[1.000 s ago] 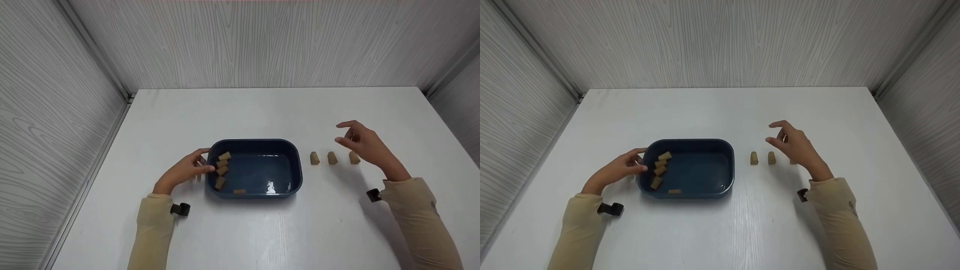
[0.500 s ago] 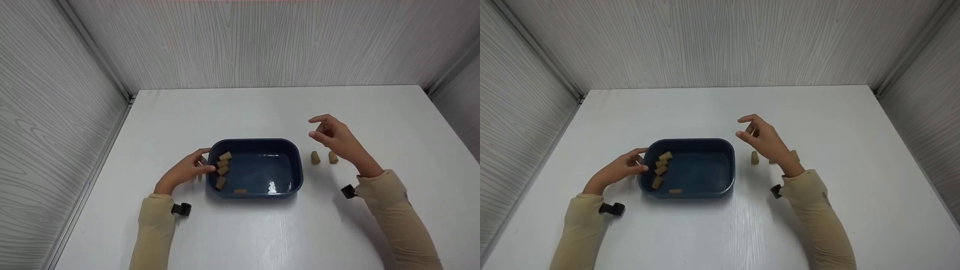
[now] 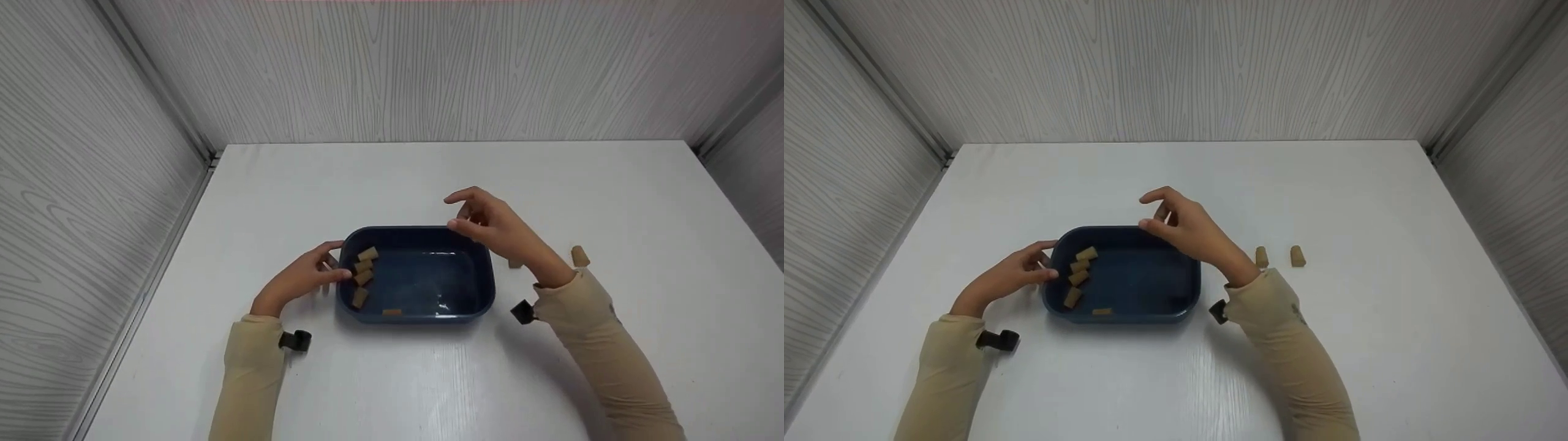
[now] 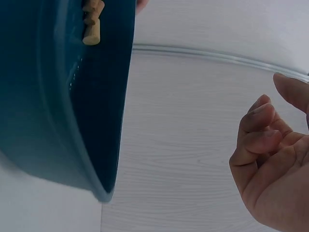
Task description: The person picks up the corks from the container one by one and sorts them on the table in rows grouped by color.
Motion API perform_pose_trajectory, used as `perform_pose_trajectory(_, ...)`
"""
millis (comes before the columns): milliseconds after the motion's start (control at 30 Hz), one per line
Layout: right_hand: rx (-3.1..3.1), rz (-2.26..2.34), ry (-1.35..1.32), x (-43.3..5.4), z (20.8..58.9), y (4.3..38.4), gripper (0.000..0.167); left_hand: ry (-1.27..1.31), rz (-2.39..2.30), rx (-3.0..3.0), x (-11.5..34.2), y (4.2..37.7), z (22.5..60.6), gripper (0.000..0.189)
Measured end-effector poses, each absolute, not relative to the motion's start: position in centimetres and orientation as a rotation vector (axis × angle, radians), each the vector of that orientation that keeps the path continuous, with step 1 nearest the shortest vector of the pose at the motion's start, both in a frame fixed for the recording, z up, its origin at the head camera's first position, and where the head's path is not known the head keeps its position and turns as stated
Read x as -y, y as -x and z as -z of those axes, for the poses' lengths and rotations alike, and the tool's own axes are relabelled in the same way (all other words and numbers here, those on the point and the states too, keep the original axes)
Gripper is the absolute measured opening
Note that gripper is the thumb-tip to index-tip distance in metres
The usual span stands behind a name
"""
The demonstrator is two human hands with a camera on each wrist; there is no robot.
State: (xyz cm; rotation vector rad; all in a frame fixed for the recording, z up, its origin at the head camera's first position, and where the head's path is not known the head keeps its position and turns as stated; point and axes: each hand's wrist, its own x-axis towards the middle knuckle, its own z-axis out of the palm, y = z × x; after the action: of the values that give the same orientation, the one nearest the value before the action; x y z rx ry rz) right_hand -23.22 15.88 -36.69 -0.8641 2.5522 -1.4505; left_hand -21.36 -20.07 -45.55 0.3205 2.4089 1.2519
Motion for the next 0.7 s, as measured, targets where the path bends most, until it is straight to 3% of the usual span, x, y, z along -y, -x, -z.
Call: perform_pose_trajectory(700, -2.390, 1.234, 1.050, -9.7, 39.0, 22.6, 0.037, -0.332, -1.231, -2.415, 20.0, 21.0, 45.3, 0.078)
